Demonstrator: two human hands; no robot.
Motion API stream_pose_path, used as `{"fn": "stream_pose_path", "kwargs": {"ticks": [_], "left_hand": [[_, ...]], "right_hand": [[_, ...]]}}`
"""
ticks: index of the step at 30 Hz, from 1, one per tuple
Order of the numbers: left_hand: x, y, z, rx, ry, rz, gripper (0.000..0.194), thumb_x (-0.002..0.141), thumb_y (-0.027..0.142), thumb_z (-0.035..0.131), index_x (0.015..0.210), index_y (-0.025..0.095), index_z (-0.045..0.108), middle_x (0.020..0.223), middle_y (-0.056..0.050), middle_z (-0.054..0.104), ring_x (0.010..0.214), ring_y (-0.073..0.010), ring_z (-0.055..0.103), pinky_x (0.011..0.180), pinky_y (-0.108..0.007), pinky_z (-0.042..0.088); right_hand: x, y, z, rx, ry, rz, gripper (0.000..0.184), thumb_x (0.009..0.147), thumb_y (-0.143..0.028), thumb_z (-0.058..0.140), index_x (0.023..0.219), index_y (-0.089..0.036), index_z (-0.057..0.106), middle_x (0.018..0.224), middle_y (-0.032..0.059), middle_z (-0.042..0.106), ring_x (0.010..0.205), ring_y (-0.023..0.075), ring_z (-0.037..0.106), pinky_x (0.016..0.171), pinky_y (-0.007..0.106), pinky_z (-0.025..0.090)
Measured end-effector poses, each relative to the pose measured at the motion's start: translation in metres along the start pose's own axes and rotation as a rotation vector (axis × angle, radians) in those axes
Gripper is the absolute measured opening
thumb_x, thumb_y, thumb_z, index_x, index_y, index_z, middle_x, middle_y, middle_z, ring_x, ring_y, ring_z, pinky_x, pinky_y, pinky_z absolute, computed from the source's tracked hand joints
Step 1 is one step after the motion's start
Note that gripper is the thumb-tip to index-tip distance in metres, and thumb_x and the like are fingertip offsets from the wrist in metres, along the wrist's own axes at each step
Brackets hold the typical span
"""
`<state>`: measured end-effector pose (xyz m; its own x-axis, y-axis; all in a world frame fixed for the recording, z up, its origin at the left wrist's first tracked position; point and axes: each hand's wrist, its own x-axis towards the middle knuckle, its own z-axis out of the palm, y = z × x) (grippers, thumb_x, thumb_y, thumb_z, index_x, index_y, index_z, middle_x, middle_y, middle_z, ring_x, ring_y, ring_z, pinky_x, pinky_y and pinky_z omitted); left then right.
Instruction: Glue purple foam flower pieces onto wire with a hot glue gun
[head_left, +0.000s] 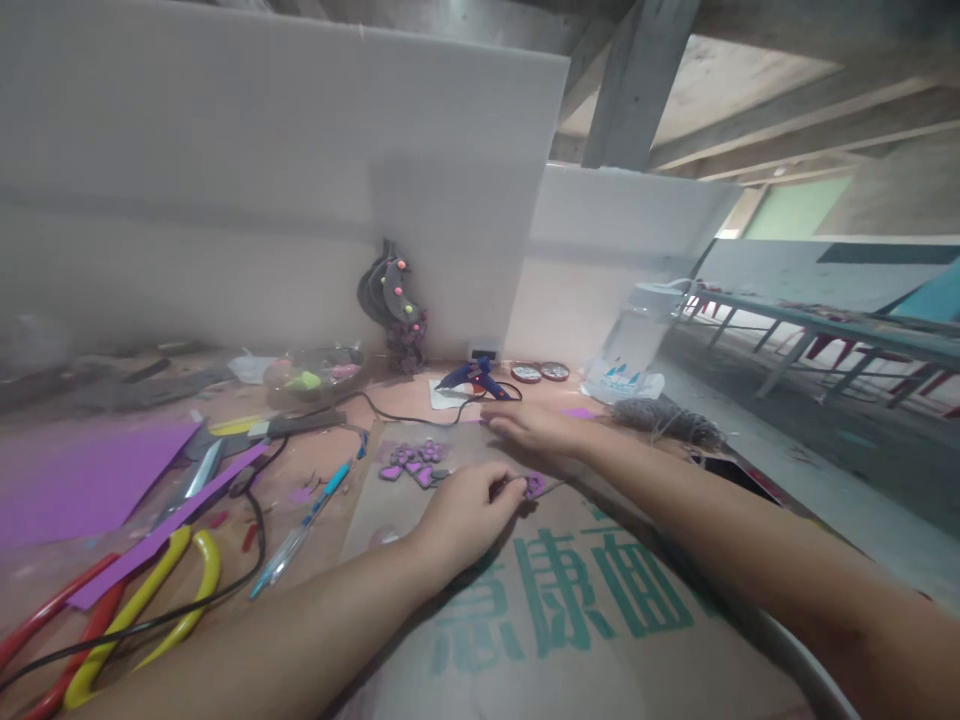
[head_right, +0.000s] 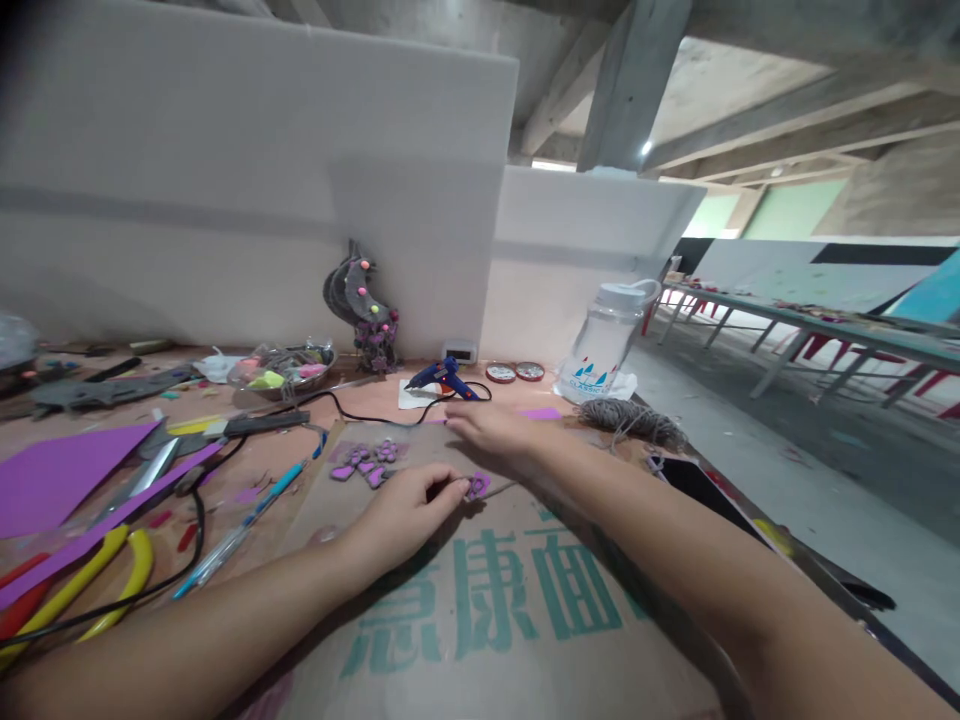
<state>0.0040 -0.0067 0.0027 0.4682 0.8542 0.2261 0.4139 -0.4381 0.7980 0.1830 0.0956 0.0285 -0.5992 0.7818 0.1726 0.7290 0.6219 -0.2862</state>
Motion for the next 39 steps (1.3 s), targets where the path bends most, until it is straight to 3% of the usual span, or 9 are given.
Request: {"fn": "stream_pose_path", "kwargs": {"ticks": [4,7,16,21,24,28,35,37,39], "left_hand": [[0.000,-0.001,0.001,0.003,0.010,-0.006,0.031,0.091,0.037,0.044,0.080,0.019,0.066,0.079,-0.002,0.072,0.073,-0.0185,0.063,0.064,-0.027,0.039],[0.000,-0.001,0.001,0.002,-0.005,0.004,0.031,0.091,0.037,0.044,0.079,0.018,0.066,0.079,-0.002,0.072,0.074,-0.0189,0.063,0.064,-0.027,0.040],[-0.001,-0.001,0.000,0.048,-0.016,0.016,0.034,0.092,0.038,0.043,0.084,0.020,0.069,0.078,-0.002,0.070,0.074,-0.0189,0.061,0.065,-0.026,0.038],[-0.001,0.000,0.001,0.059,-0.017,-0.003,0.036,0.092,0.039,0.042,0.083,0.019,0.070,0.077,-0.003,0.071,0.074,-0.0193,0.061,0.064,-0.025,0.038],[-0.001,0.001,0.001,0.062,-0.020,0.008,0.035,0.092,0.039,0.042,0.083,0.019,0.071,0.079,-0.004,0.071,0.074,-0.0194,0.061,0.066,-0.025,0.039],[-0.001,0.001,0.001,0.085,-0.020,0.010,0.036,0.092,0.039,0.043,0.082,0.018,0.070,0.077,-0.004,0.071,0.073,-0.0195,0.061,0.066,-0.026,0.039],[0.000,0.000,0.000,0.049,-0.048,0.010,0.034,0.092,0.037,0.042,0.086,0.020,0.071,0.082,-0.003,0.072,0.078,-0.0195,0.063,0.069,-0.026,0.040],[0.000,0.000,0.000,0.044,-0.051,0.014,0.034,0.092,0.037,0.043,0.085,0.020,0.071,0.082,-0.004,0.072,0.078,-0.0196,0.063,0.068,-0.026,0.040],[0.000,0.001,0.000,0.051,-0.042,0.011,0.034,0.091,0.038,0.044,0.083,0.019,0.071,0.081,-0.004,0.072,0.076,-0.0197,0.063,0.066,-0.026,0.039]], "right_hand": [[0.013,-0.014,0.024,-0.023,-0.072,-0.094,0.054,0.092,-0.044,0.048,0.135,-0.011,0.051,0.146,0.0155,0.046,0.135,0.0271,0.042,0.112,0.038,0.031],[0.014,-0.013,0.025,-0.043,-0.093,-0.085,0.058,0.094,-0.046,0.043,0.137,-0.007,0.048,0.147,0.0192,0.043,0.137,0.0286,0.038,0.114,0.041,0.029],[-0.051,0.030,-0.007,-0.135,-0.128,0.107,0.064,0.095,-0.055,0.036,0.145,-0.014,0.041,0.151,0.0126,0.039,0.139,0.0261,0.037,0.115,0.039,0.029],[-0.067,0.052,-0.025,-0.253,0.004,0.298,0.064,0.096,-0.050,0.035,0.138,-0.003,0.048,0.138,0.0282,0.049,0.130,0.0397,0.045,0.107,0.055,0.032],[-0.069,0.040,-0.025,-0.266,0.016,0.233,0.063,0.095,-0.051,0.037,0.144,-0.011,0.041,0.149,0.0193,0.040,0.137,0.0342,0.038,0.113,0.049,0.028],[-0.062,0.029,-0.015,-0.155,-0.150,0.076,0.059,0.095,-0.053,0.038,0.147,-0.024,0.040,0.152,0.0036,0.039,0.138,0.0221,0.039,0.113,0.033,0.031],[-0.040,0.064,-0.013,-0.228,0.017,0.382,0.059,0.096,-0.048,0.037,0.133,-0.003,0.051,0.139,0.0282,0.048,0.131,0.0363,0.045,0.108,0.049,0.032],[-0.039,0.064,-0.012,-0.231,0.040,0.385,0.059,0.096,-0.049,0.037,0.135,-0.006,0.048,0.142,0.0259,0.046,0.133,0.0350,0.043,0.109,0.048,0.030],[-0.039,0.061,-0.012,-0.202,0.009,0.334,0.055,0.095,-0.052,0.039,0.135,-0.016,0.051,0.142,0.0153,0.050,0.132,0.0283,0.045,0.110,0.041,0.031]]}}
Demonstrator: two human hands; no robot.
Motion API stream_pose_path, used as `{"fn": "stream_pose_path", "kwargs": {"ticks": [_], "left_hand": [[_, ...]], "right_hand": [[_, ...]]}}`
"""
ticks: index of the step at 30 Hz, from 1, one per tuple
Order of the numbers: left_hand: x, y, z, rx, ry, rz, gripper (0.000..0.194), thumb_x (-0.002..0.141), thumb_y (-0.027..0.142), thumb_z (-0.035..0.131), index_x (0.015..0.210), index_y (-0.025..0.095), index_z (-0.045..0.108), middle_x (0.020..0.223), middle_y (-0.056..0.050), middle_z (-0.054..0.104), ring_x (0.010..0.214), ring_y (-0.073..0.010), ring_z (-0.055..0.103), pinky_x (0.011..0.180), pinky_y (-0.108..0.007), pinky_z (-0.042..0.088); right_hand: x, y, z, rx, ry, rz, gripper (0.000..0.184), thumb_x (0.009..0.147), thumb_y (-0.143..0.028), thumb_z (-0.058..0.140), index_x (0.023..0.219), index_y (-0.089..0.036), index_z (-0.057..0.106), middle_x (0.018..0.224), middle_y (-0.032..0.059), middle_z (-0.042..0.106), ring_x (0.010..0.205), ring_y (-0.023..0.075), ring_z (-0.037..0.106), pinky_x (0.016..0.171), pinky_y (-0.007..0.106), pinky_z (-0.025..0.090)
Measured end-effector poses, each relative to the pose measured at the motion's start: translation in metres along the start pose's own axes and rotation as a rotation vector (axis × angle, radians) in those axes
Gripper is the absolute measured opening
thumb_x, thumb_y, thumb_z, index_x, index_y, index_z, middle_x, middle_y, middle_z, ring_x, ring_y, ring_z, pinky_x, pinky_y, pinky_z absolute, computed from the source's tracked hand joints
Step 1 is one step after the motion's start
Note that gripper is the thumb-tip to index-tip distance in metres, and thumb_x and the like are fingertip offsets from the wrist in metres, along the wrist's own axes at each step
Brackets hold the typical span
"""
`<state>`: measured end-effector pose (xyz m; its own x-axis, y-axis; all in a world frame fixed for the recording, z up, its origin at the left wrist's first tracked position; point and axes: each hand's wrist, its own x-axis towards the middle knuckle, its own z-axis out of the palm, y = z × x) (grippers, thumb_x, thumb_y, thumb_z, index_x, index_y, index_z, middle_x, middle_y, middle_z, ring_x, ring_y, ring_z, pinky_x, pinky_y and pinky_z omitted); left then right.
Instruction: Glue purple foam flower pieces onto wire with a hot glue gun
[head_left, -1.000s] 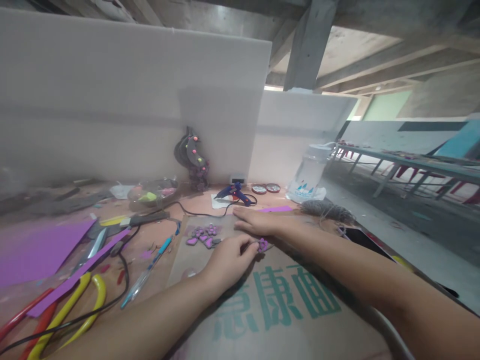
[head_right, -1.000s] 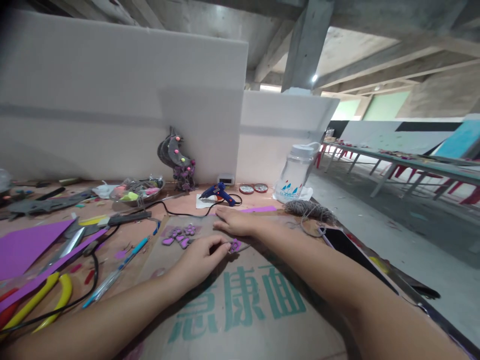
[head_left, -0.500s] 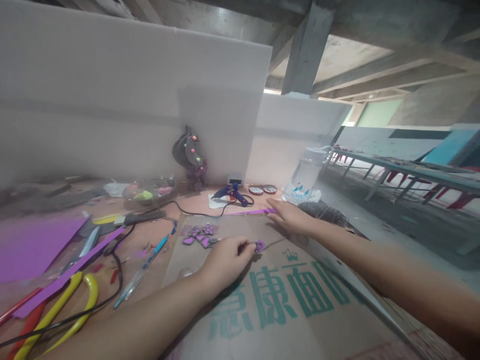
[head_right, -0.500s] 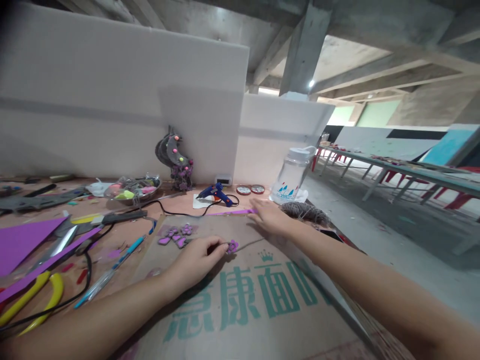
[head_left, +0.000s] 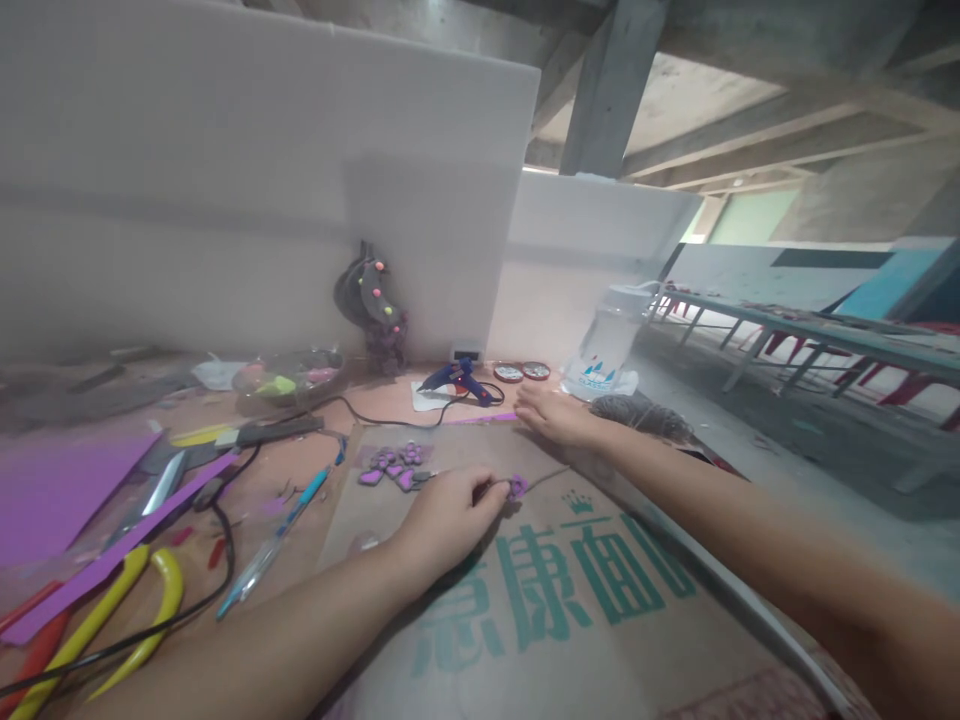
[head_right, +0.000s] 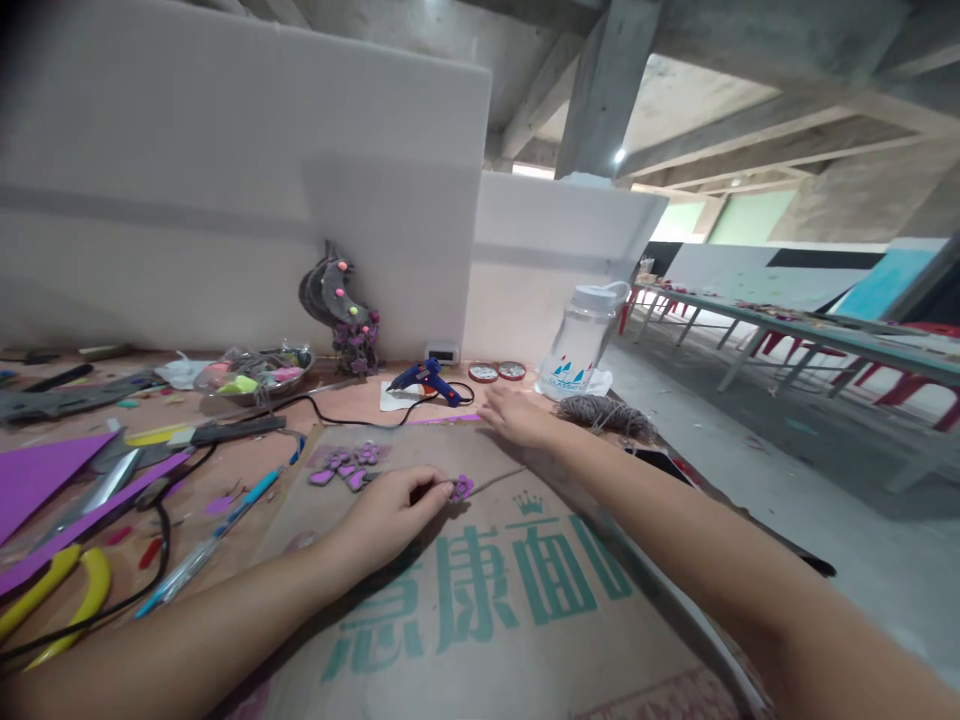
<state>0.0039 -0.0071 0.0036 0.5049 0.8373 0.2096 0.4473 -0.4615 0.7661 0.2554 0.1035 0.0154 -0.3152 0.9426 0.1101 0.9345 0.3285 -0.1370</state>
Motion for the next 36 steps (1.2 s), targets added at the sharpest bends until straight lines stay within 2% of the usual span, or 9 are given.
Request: {"fn": "stream_pose_path", "kwargs": {"ticks": [2,7,12,17,23,26,29,31,36], "left_hand": [[-0.001,0.001,0.000,-0.002,0.007,-0.007,0.033,0.091,0.038,0.045,0.081,0.019,0.070,0.080,-0.003,0.072,0.075,-0.0195,0.062,0.065,-0.026,0.038],[-0.002,0.002,-0.001,-0.013,0.009,-0.013,0.032,0.091,0.037,0.045,0.080,0.019,0.069,0.078,-0.002,0.071,0.075,-0.0184,0.062,0.064,-0.025,0.038],[-0.002,0.000,-0.001,-0.018,0.029,-0.004,0.034,0.092,0.040,0.043,0.079,0.019,0.067,0.076,-0.002,0.070,0.073,-0.0189,0.062,0.063,-0.026,0.038],[-0.002,0.001,-0.001,-0.061,0.033,0.015,0.031,0.093,0.037,0.043,0.085,0.020,0.068,0.081,-0.001,0.071,0.077,-0.0183,0.063,0.068,-0.026,0.041],[-0.004,0.004,-0.002,-0.023,0.046,0.052,0.033,0.093,0.039,0.044,0.083,0.019,0.067,0.078,-0.001,0.068,0.075,-0.0172,0.061,0.067,-0.027,0.041],[-0.005,0.002,-0.001,-0.087,0.007,0.034,0.037,0.088,0.047,0.054,0.113,0.021,0.064,0.080,-0.001,0.069,0.071,-0.0169,0.062,0.066,-0.027,0.044],[-0.006,0.001,-0.002,-0.162,0.074,0.048,0.050,0.087,0.047,0.056,0.130,0.022,0.053,0.097,-0.003,0.070,0.075,-0.0162,0.063,0.070,-0.028,0.047],[-0.006,0.003,-0.004,-0.163,0.168,0.067,0.039,0.094,0.045,0.042,0.118,0.021,0.062,0.103,-0.004,0.069,0.085,-0.0177,0.064,0.077,-0.030,0.047],[-0.003,0.011,-0.009,-0.023,0.174,0.072,0.024,0.089,0.032,0.050,0.088,0.017,0.070,0.089,-0.004,0.068,0.087,-0.0198,0.062,0.078,-0.032,0.046]], "right_hand": [[0.000,-0.002,-0.003,0.031,-0.031,-0.023,0.049,0.094,-0.053,0.040,0.128,-0.022,0.057,0.135,0.0092,0.058,0.126,0.0239,0.051,0.106,0.035,0.036],[-0.009,-0.010,-0.019,0.094,0.087,0.084,0.046,0.096,-0.046,0.040,0.114,-0.011,0.063,0.124,0.0198,0.063,0.115,0.0295,0.058,0.098,0.039,0.041],[-0.057,-0.050,-0.028,0.369,0.185,0.014,0.045,0.097,-0.044,0.031,0.092,-0.016,0.066,0.096,0.0088,0.071,0.092,0.0201,0.066,0.084,0.031,0.049],[-0.100,-0.090,-0.020,0.697,0.049,0.038,0.031,0.092,-0.043,0.047,0.086,-0.018,0.064,0.081,0.0053,0.070,0.074,0.0185,0.066,0.065,0.028,0.050],[-0.107,-0.094,-0.001,0.861,0.087,0.039,0.022,0.087,-0.038,0.057,0.088,-0.017,0.066,0.082,0.0043,0.072,0.073,0.0176,0.067,0.066,0.028,0.051],[-0.109,-0.092,0.000,0.848,0.114,0.012,0.021,0.088,-0.036,0.056,0.084,-0.018,0.065,0.075,0.0029,0.071,0.069,0.0164,0.066,0.064,0.027,0.051],[-0.112,-0.093,-0.002,0.846,0.149,-0.005,0.020,0.088,-0.036,0.056,0.083,-0.018,0.065,0.074,0.0023,0.071,0.068,0.0158,0.066,0.064,0.027,0.051],[-0.114,-0.095,-0.003,0.833,0.170,-0.001,0.022,0.088,-0.037,0.056,0.084,-0.018,0.066,0.073,0.0023,0.070,0.066,0.0155,0.065,0.063,0.027,0.051],[-0.113,-0.094,0.000,0.778,0.229,-0.017,0.022,0.088,-0.036,0.056,0.088,-0.018,0.068,0.075,0.0016,0.071,0.068,0.0150,0.066,0.064,0.026,0.051]]}}
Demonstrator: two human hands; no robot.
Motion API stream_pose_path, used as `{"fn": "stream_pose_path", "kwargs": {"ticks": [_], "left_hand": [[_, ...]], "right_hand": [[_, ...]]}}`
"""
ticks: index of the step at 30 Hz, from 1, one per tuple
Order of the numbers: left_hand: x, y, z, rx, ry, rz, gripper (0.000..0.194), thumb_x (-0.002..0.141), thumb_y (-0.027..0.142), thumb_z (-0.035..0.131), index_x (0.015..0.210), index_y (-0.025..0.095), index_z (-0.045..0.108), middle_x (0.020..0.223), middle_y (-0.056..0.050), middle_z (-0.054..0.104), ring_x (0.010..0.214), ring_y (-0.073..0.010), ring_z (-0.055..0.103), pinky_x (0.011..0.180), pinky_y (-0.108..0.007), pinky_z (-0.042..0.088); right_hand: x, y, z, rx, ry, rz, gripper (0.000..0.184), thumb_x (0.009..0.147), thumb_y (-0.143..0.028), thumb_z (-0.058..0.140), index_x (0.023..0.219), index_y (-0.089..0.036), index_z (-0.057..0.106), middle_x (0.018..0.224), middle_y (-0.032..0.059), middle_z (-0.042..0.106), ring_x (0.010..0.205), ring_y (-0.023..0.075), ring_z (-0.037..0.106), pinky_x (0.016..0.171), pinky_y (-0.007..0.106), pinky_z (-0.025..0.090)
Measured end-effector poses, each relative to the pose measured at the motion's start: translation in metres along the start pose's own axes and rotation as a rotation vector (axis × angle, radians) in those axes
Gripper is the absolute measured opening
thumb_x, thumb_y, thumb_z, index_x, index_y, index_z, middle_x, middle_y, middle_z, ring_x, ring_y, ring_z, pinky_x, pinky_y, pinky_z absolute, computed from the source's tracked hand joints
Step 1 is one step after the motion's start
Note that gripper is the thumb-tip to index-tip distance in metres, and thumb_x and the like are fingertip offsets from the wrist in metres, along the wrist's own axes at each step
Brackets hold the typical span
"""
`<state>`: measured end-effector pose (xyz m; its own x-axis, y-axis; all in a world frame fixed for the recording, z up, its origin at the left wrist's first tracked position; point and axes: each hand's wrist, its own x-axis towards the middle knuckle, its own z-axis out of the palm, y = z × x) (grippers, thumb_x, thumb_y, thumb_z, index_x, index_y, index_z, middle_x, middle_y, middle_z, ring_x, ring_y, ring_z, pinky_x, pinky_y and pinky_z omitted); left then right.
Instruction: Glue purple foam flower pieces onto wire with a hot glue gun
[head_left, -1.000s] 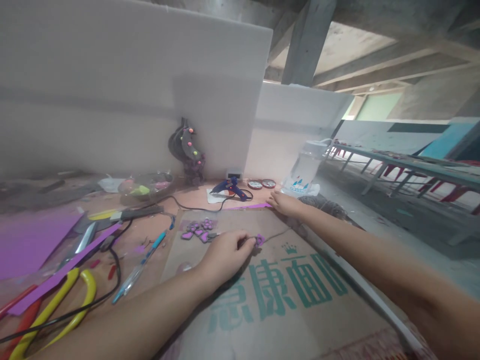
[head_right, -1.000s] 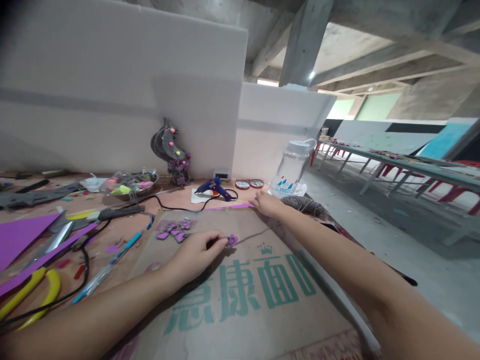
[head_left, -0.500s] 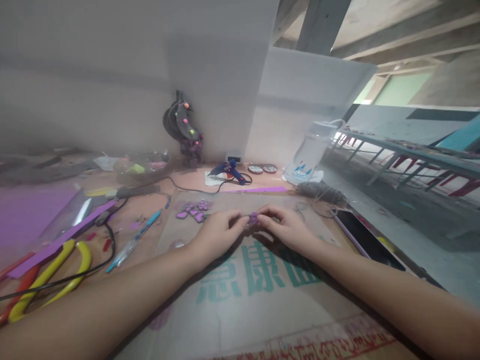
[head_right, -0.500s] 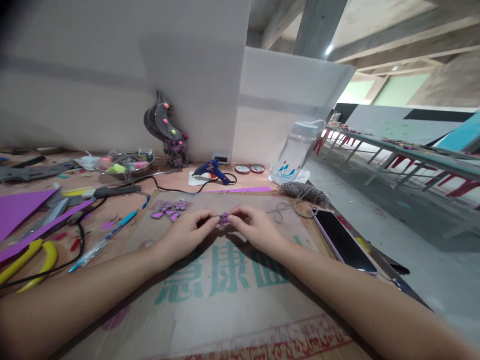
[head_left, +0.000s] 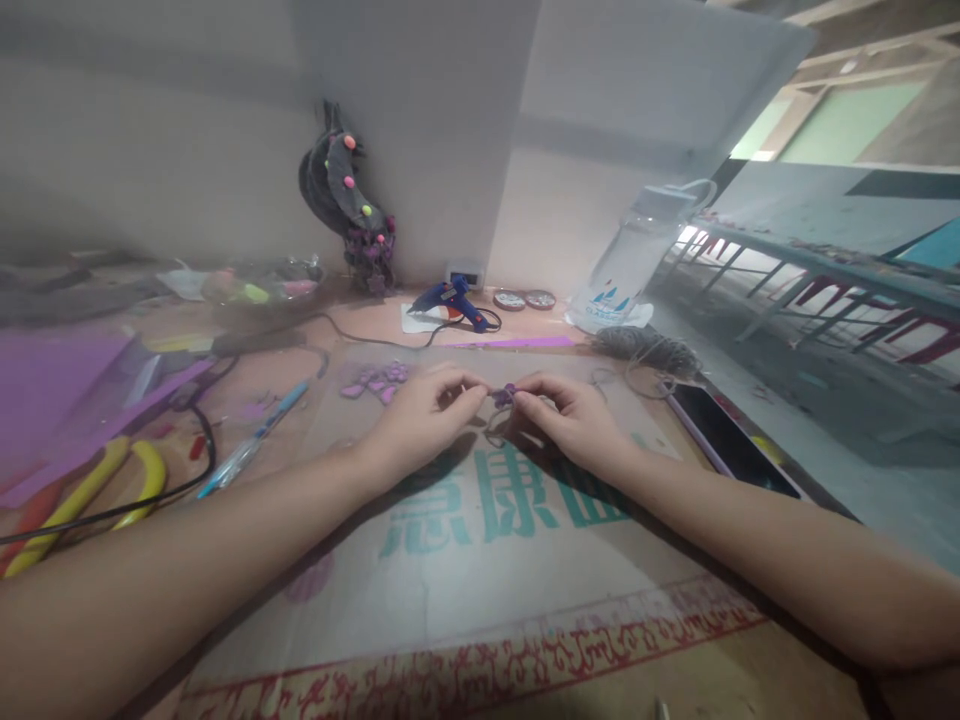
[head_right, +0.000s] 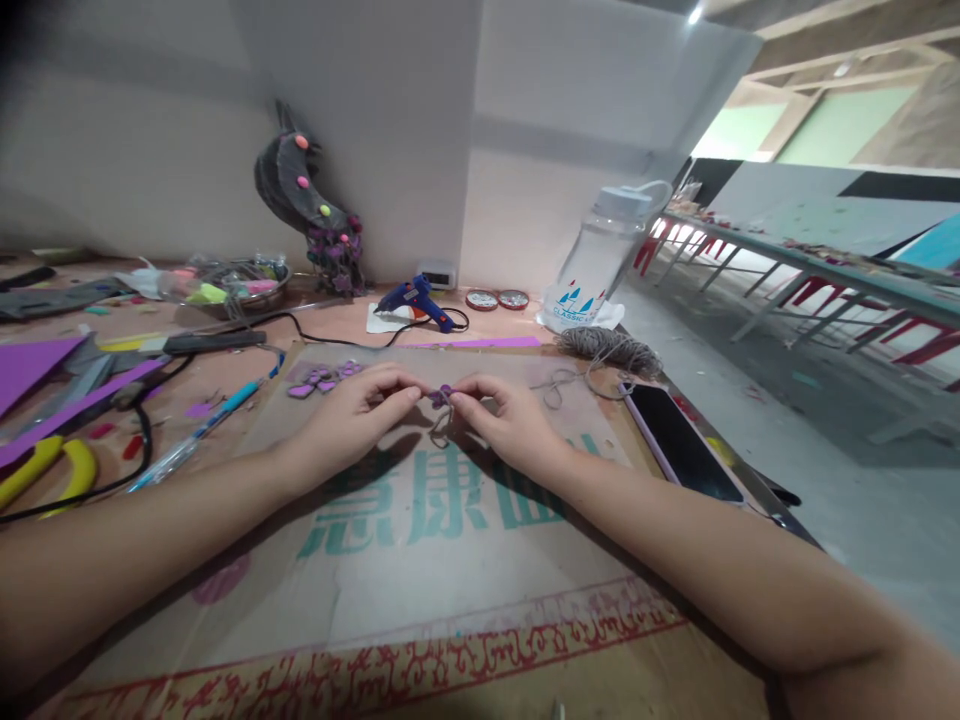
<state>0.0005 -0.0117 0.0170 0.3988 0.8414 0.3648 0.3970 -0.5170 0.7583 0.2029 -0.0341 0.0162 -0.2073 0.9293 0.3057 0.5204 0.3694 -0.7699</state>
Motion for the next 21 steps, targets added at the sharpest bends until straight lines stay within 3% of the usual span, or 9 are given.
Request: {"fn": "stream_pose_path", "kwargs": {"ticks": [6,21], "left_hand": [[-0.0021,0.0000,0.0026,0.022,-0.037,0.012,0.019,0.086,0.030,0.054,0.087,0.018,0.068,0.089,-0.003,0.066,0.086,-0.0181,0.061,0.078,-0.031,0.045],[-0.0023,-0.0030,0.0020,0.097,-0.063,0.058,0.022,0.088,0.031,0.051,0.081,0.017,0.067,0.084,-0.003,0.066,0.083,-0.0180,0.060,0.076,-0.030,0.044]], "right_hand": [[0.0012,0.0033,0.0014,-0.070,-0.023,-0.093,0.017,0.088,-0.031,0.056,0.088,-0.019,0.069,0.082,0.0016,0.073,0.074,0.0151,0.067,0.070,0.026,0.051],[0.0000,-0.0029,0.0024,-0.122,-0.070,-0.074,0.017,0.088,-0.030,0.056,0.087,-0.020,0.069,0.083,0.0020,0.074,0.075,0.0157,0.067,0.071,0.027,0.050]]}}
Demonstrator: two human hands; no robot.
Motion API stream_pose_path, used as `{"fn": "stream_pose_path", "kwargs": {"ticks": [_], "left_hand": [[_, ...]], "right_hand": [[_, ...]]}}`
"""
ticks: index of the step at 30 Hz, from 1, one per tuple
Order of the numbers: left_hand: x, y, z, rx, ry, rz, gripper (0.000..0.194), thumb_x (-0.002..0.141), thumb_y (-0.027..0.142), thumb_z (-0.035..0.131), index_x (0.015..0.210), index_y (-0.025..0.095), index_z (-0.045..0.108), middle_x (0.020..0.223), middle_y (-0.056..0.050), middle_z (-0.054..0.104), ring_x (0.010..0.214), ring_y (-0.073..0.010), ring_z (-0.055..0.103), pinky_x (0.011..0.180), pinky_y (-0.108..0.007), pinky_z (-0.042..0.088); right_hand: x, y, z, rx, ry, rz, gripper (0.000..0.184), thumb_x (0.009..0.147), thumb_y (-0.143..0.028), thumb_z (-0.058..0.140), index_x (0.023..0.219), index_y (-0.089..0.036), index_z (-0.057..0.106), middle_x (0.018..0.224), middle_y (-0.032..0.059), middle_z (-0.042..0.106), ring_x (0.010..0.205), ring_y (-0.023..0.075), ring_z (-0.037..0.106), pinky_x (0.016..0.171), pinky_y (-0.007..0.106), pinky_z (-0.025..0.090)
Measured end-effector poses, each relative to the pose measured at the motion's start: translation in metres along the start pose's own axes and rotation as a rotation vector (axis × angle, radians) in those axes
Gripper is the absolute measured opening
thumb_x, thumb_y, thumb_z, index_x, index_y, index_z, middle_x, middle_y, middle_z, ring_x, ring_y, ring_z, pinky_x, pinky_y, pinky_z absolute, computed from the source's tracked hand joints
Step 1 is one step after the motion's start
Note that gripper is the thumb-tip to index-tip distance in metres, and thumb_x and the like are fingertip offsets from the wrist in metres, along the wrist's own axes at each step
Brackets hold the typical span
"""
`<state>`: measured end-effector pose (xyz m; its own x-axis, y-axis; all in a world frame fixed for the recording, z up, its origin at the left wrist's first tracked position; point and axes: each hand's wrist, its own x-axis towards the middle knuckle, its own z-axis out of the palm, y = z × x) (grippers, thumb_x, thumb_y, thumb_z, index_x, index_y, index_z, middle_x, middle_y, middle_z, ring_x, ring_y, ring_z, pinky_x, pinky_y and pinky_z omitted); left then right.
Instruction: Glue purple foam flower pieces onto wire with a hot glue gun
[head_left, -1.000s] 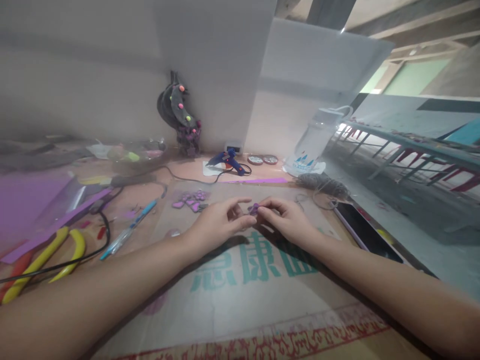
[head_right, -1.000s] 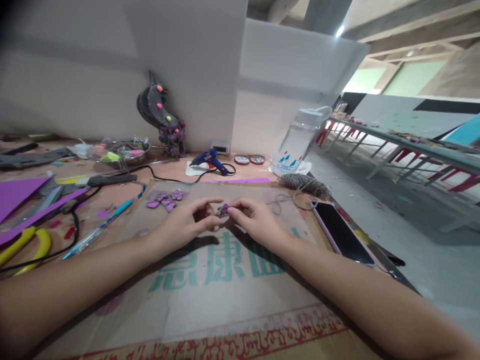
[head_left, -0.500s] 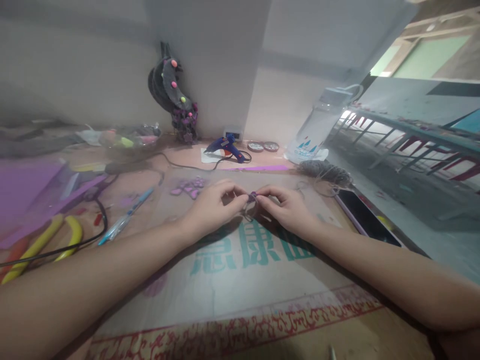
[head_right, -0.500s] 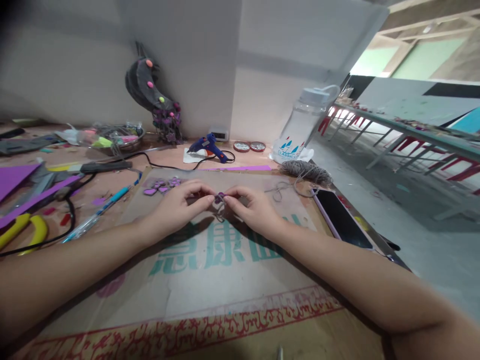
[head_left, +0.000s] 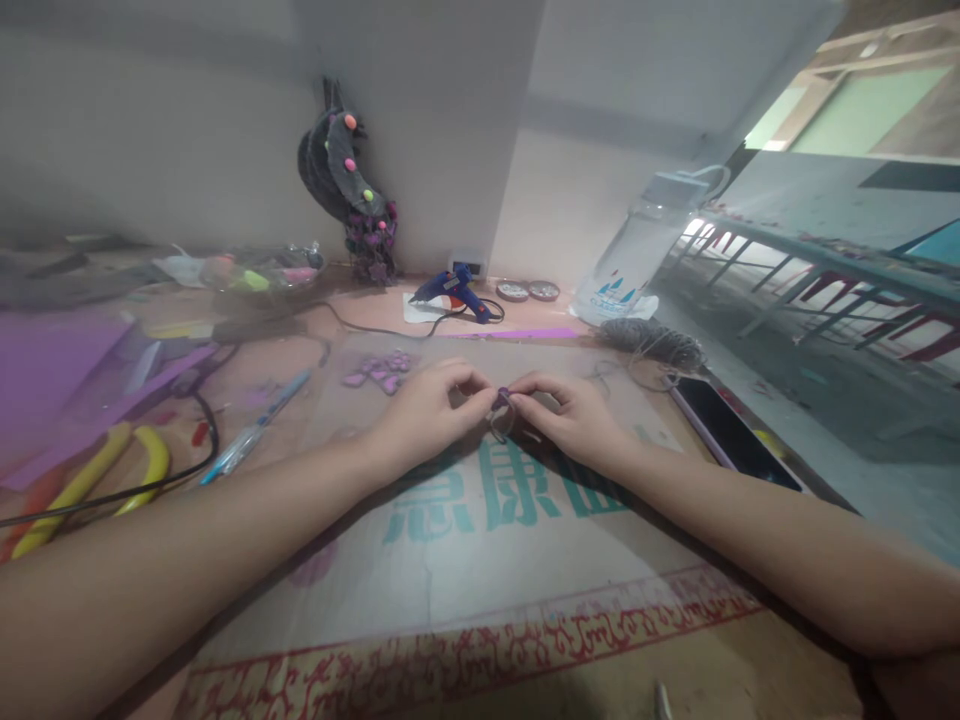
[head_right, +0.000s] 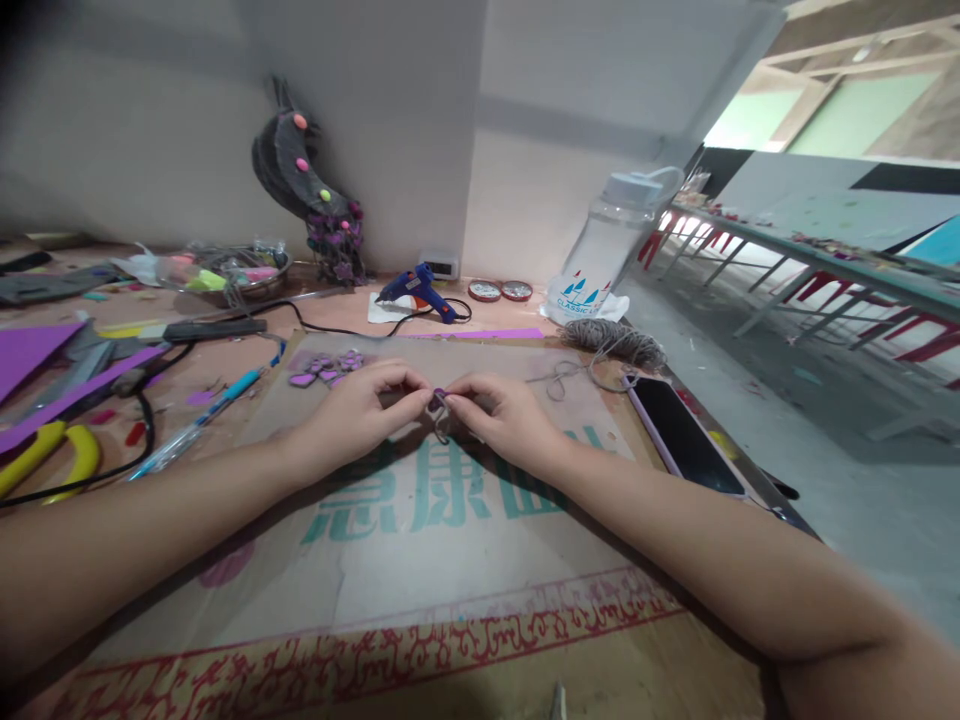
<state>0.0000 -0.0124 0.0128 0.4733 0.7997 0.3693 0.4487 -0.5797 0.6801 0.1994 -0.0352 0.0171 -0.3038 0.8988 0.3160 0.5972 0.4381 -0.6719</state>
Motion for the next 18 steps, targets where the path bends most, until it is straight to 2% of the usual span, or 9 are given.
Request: {"fn": "stream_pose_path", "kwargs": {"ticks": [7,10,12,14,18], "left_hand": [[-0.001,-0.001,-0.001,-0.023,-0.019,0.011,0.026,0.090,0.032,0.047,0.080,0.018,0.067,0.085,-0.004,0.066,0.086,-0.0192,0.060,0.079,-0.030,0.044],[-0.001,-0.004,0.001,-0.152,-0.008,-0.014,0.033,0.095,0.036,0.041,0.092,0.018,0.069,0.094,-0.005,0.067,0.094,-0.0199,0.061,0.087,-0.031,0.045],[-0.001,-0.008,0.004,-0.284,0.048,-0.074,0.038,0.096,0.042,0.037,0.106,0.019,0.066,0.100,-0.006,0.067,0.098,-0.0195,0.061,0.090,-0.032,0.045],[0.002,-0.012,0.006,-0.413,0.113,-0.143,0.039,0.096,0.046,0.036,0.111,0.020,0.061,0.097,-0.005,0.064,0.095,-0.0181,0.062,0.088,-0.032,0.048],[0.007,-0.018,0.007,-0.546,0.216,-0.217,0.025,0.092,0.044,0.044,0.090,0.020,0.052,0.082,0.000,0.056,0.080,-0.0144,0.060,0.078,-0.028,0.051]], "right_hand": [[0.000,0.001,0.000,0.033,-0.021,0.020,0.017,0.088,-0.030,0.055,0.088,-0.019,0.069,0.087,0.0031,0.074,0.080,0.0174,0.067,0.075,0.029,0.051],[0.000,0.002,0.000,0.070,0.000,0.032,0.018,0.088,-0.031,0.056,0.087,-0.019,0.068,0.086,0.0033,0.074,0.079,0.0172,0.068,0.075,0.029,0.052],[0.000,0.001,0.000,0.096,0.008,0.055,0.019,0.088,-0.033,0.056,0.086,-0.019,0.067,0.084,0.0034,0.074,0.076,0.0172,0.068,0.072,0.029,0.052],[0.000,-0.001,0.001,0.126,0.008,0.086,0.020,0.088,-0.035,0.055,0.086,-0.018,0.066,0.080,0.0035,0.073,0.072,0.0170,0.069,0.068,0.028,0.053],[0.000,-0.004,0.001,0.162,0.010,0.105,0.020,0.088,-0.035,0.055,0.085,-0.018,0.066,0.079,0.0044,0.073,0.070,0.0168,0.069,0.064,0.028,0.054]]}}
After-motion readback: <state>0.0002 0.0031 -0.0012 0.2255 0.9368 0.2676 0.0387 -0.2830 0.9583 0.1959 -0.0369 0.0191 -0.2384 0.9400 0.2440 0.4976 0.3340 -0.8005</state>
